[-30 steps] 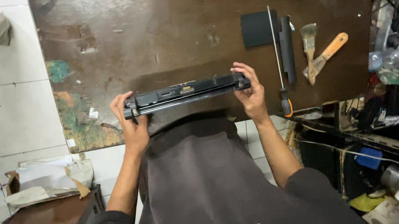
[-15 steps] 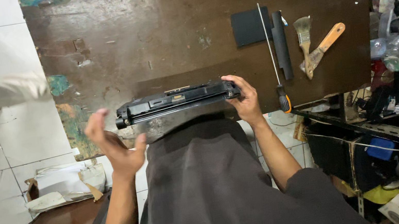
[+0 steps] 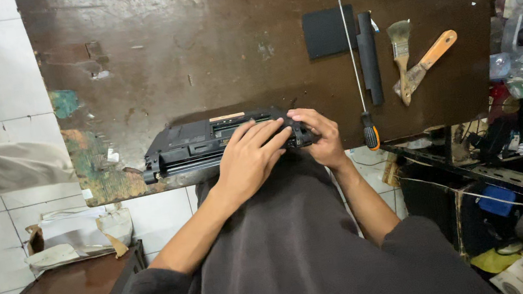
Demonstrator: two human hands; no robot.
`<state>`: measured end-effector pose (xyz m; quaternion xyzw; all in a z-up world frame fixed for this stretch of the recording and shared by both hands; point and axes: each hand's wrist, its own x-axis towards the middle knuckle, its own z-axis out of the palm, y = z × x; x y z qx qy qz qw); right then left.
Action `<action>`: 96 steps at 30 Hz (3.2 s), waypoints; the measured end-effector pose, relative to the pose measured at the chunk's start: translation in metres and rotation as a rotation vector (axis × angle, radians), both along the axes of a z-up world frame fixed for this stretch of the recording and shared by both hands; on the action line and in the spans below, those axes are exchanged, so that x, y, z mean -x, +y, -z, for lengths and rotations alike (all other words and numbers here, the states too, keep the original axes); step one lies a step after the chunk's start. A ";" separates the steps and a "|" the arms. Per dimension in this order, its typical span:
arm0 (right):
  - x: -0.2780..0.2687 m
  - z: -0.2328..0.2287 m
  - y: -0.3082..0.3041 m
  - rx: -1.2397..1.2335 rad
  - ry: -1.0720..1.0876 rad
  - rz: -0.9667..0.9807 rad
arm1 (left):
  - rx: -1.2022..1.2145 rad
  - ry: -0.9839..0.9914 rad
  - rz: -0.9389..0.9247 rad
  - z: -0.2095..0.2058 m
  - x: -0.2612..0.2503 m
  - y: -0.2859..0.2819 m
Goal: The person opens and closes a black laptop repeatedly on a wooden workbench. They lift the lid, press keys briefly, and then close the lid multiple times while standing at the bench.
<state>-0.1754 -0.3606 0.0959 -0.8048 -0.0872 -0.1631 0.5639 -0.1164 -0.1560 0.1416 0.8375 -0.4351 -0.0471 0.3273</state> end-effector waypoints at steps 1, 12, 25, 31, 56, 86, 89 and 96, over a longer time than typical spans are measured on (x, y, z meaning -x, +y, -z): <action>-0.001 0.000 -0.001 0.000 0.003 -0.001 | 0.000 0.003 -0.001 0.001 0.001 0.001; -0.005 0.001 -0.010 -0.005 0.011 -0.055 | -0.054 -0.143 0.061 -0.009 -0.001 0.001; -0.069 0.044 -0.024 -0.043 0.122 0.139 | -0.142 0.143 0.227 -0.021 -0.127 -0.031; -0.073 0.050 -0.021 -0.140 0.163 0.171 | -0.161 0.265 0.234 -0.022 -0.138 -0.036; 0.009 0.049 -0.105 0.297 0.506 0.378 | -0.446 0.248 0.049 0.038 -0.185 -0.048; -0.026 0.074 -0.068 0.382 0.448 0.273 | -0.407 -0.011 0.031 -0.023 -0.077 -0.034; -0.027 0.037 -0.062 0.054 0.488 0.263 | -0.379 -0.020 0.028 -0.036 -0.055 -0.022; -0.029 -0.091 -0.017 0.015 0.290 -0.085 | -0.416 -0.144 0.084 -0.010 -0.013 -0.011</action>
